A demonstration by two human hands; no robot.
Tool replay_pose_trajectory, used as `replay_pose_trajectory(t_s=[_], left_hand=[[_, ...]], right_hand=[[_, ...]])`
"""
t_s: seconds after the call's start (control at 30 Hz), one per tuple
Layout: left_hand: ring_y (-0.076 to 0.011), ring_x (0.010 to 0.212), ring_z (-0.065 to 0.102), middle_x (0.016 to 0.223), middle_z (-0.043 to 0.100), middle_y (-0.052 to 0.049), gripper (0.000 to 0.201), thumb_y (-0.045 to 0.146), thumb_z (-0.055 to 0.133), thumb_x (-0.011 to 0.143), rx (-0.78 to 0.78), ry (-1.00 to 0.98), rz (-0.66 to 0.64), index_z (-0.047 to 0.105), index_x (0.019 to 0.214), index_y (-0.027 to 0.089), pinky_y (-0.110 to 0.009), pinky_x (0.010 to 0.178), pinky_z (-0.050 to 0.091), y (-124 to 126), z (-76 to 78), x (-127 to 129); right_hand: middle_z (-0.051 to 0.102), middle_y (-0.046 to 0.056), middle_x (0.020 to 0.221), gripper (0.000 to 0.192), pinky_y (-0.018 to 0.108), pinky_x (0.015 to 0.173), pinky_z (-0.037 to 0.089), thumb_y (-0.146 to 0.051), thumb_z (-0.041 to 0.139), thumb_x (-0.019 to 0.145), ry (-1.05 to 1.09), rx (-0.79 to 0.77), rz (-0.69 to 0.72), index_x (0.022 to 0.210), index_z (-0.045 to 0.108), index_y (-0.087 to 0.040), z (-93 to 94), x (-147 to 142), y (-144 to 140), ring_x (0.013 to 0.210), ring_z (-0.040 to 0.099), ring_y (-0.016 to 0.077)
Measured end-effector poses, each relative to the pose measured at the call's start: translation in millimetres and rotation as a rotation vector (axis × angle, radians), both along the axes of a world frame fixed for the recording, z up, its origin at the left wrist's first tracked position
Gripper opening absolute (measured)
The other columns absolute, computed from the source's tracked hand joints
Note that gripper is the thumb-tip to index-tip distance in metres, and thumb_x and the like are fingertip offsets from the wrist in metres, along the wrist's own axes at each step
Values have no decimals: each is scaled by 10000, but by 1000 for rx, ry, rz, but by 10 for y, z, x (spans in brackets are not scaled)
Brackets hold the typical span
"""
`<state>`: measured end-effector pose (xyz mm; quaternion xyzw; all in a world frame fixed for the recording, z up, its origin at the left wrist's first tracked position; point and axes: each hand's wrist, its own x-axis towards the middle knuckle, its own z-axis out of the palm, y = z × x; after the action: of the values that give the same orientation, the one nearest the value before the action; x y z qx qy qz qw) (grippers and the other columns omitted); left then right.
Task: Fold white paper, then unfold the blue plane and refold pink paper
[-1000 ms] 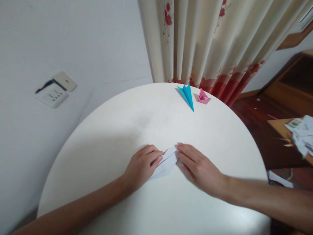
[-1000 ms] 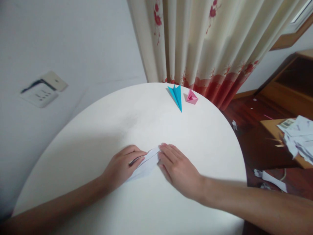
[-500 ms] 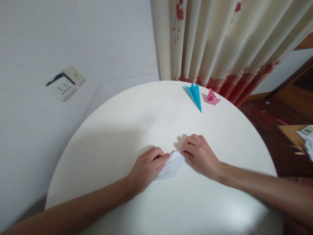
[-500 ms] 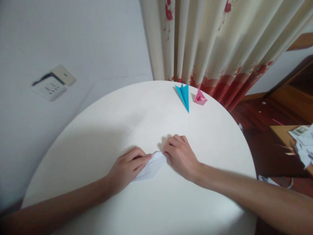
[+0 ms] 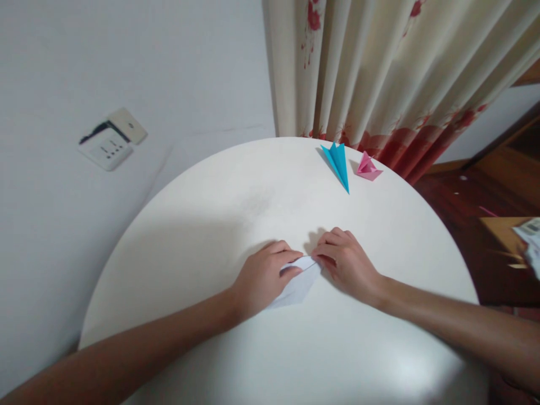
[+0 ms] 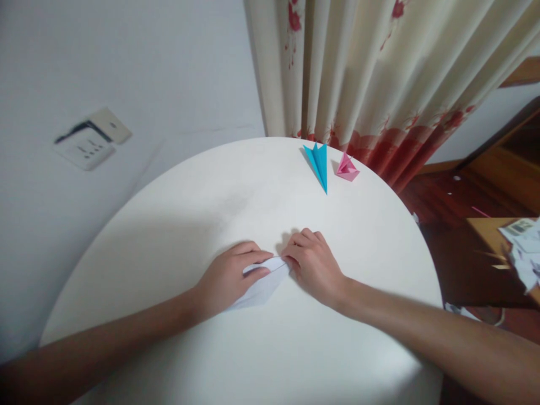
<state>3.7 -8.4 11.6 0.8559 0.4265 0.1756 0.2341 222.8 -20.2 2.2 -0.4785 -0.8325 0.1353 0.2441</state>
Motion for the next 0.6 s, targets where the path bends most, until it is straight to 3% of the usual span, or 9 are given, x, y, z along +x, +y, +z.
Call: replay_pose_trajectory(t_s=[0.1, 0.33, 0.6], left_hand=[[-152, 860, 601, 899, 666, 18, 177, 216, 635, 880, -25, -17, 7, 733, 998, 304, -274, 785, 461, 30, -9, 57], [-132, 731, 555, 756, 573, -1, 174, 238, 608, 902, 28, -39, 46, 767, 951, 287, -248, 642, 411, 20, -86, 50], [-128, 741, 542, 771, 556, -4, 183, 241, 602, 908, 82, -24, -24, 762, 984, 287, -241, 651, 407, 53, -90, 30]], right_hand=[[642, 32, 821, 147, 335, 755, 341, -175, 573, 919, 14, -19, -14, 848, 696, -211, -4, 6, 5, 855, 511, 196], [643, 42, 827, 166, 329, 760, 340, -106, 557, 888, -87, 18, 26, 822, 681, -194, 64, 89, 34, 878, 516, 198], [680, 46, 900, 166, 348, 785, 343, -176, 565, 910, -180, 86, 131, 900, 724, -221, 147, 203, 74, 894, 526, 201]])
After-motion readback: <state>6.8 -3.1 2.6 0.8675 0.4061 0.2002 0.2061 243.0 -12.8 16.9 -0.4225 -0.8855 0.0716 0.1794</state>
